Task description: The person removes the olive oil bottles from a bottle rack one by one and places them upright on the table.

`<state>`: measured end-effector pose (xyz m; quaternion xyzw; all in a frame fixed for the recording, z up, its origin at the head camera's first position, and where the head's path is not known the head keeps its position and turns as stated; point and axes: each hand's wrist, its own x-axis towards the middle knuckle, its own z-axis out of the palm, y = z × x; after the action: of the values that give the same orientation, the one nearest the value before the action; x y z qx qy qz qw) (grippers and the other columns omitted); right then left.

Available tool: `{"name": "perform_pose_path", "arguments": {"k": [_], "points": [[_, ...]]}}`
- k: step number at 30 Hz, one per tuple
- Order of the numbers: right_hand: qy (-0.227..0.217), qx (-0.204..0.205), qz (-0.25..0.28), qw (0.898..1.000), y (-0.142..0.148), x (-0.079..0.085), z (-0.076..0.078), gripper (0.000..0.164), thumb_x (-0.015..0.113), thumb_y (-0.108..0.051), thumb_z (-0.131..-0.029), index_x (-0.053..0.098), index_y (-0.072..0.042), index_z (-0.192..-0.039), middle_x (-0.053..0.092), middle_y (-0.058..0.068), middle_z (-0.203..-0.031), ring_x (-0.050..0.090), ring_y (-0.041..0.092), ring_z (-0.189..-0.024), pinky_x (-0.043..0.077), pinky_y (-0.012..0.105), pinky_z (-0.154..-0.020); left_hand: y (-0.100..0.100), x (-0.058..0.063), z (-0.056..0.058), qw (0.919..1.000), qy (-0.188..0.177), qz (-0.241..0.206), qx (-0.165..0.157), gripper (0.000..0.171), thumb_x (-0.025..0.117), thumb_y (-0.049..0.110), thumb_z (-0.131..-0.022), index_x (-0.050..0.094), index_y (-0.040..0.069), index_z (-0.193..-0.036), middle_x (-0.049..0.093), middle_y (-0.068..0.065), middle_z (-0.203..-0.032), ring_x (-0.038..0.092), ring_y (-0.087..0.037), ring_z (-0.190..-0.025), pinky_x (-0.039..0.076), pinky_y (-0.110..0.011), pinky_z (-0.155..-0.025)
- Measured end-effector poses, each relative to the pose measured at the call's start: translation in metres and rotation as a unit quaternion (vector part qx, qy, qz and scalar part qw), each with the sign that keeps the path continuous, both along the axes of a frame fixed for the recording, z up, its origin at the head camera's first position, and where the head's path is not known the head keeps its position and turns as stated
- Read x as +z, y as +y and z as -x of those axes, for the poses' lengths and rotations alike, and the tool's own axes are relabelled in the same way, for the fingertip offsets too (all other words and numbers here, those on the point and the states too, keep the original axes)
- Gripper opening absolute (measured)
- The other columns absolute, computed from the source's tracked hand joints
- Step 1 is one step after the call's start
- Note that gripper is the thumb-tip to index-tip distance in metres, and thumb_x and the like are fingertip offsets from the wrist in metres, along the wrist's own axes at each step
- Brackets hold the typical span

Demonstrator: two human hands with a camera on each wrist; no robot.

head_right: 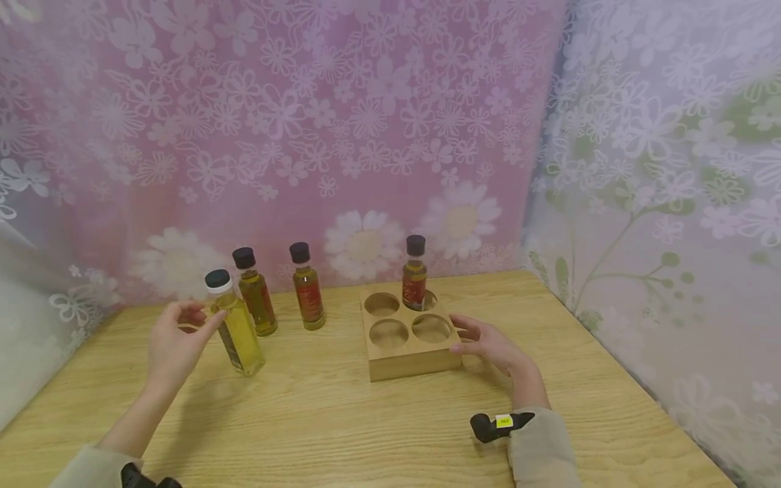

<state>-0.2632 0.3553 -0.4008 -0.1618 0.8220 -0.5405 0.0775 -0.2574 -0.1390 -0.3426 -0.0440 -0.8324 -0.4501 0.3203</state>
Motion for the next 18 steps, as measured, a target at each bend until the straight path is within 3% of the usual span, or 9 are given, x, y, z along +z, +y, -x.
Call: {"name": "perform_pose_path", "arguments": {"k": [7, 14, 18], "points": [[0.002, 0.000, -0.002, 1.000, 0.001, 0.000, -0.001, 0.073, 0.065, -0.015, -0.087, 0.024, 0.002, -0.145, 0.022, 0.026, -0.147, 0.022, 0.049, -0.131, 0.030, 0.058, -0.100, 0.017, 0.005, -0.007, 0.9985, 0.019, 0.036, -0.035, 0.030, 0.075, 0.017, -0.079, 0.063, -0.002, -0.098, 0.062, -0.010, -0.081, 0.057, -0.021, -0.074, 0.042, -0.010, -0.062], [0.005, 0.003, -0.003, 1.000, 0.001, 0.000, -0.001, 0.073, 0.064, -0.016, -0.088, 0.023, 0.001, -0.146, 0.022, 0.026, -0.147, 0.023, 0.049, -0.130, 0.030, 0.058, -0.099, 0.049, 0.012, -0.002, 0.9937, -0.040, 0.056, -0.089, 0.035, 0.073, 0.027, -0.081, 0.062, 0.002, -0.103, 0.062, -0.010, -0.086, 0.060, -0.021, -0.079, 0.049, -0.034, -0.070], [0.004, 0.005, -0.005, 1.000, 0.001, 0.000, 0.000, 0.073, 0.065, -0.016, -0.088, 0.024, 0.001, -0.146, 0.022, 0.027, -0.147, 0.023, 0.049, -0.130, 0.030, 0.058, -0.099, 0.070, 0.014, 0.000, 0.9894, -0.063, 0.045, -0.123, 0.038, 0.074, 0.029, -0.080, 0.061, 0.004, -0.106, 0.062, -0.010, -0.089, 0.059, -0.021, -0.080, 0.049, -0.037, -0.071]]}}
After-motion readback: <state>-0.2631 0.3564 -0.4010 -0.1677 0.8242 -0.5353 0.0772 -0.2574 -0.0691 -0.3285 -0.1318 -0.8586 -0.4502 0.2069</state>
